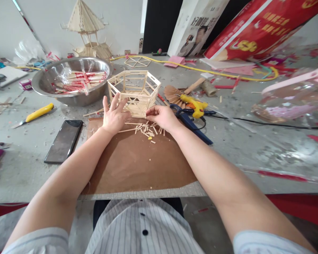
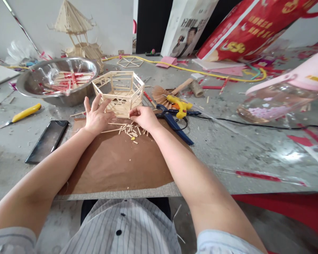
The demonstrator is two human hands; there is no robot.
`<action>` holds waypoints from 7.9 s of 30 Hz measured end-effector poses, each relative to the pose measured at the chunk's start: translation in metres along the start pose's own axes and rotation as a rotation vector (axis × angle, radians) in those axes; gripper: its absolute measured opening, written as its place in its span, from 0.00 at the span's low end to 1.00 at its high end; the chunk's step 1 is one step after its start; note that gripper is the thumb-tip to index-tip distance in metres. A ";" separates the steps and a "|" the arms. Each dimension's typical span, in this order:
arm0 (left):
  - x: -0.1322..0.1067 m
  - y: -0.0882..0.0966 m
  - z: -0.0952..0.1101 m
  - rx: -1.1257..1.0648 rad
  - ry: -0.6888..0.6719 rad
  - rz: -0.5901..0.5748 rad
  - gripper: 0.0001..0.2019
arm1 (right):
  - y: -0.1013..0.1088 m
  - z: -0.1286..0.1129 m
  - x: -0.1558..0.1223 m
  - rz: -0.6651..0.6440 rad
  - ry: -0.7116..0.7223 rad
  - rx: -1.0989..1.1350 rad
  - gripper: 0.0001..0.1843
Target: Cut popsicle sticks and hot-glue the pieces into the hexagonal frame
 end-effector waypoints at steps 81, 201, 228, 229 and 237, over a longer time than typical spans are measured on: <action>-0.001 0.000 0.000 0.006 -0.003 0.014 0.08 | -0.005 -0.011 -0.010 0.002 0.351 -0.438 0.08; -0.003 -0.007 -0.030 -0.399 0.302 -0.224 0.12 | -0.035 -0.034 -0.015 0.113 0.465 -1.071 0.16; -0.005 -0.007 -0.029 -0.412 0.246 -0.213 0.11 | 0.035 -0.027 -0.009 0.085 0.321 -0.586 0.11; -0.005 -0.006 -0.028 -0.411 0.245 -0.217 0.12 | 0.032 -0.024 -0.008 0.025 0.311 -0.572 0.12; -0.004 -0.007 -0.029 -0.401 0.241 -0.230 0.13 | 0.012 -0.017 -0.008 -0.094 0.324 -0.575 0.10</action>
Point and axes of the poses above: each hand's wrist, its own x-axis towards the middle knuckle, its own y-axis out of the back of the hand, z = x × y, the point moved 5 cm from there along x, towards the middle knuckle, and after that the axes turned 2 degrees about -z, right-handed, at the moved point
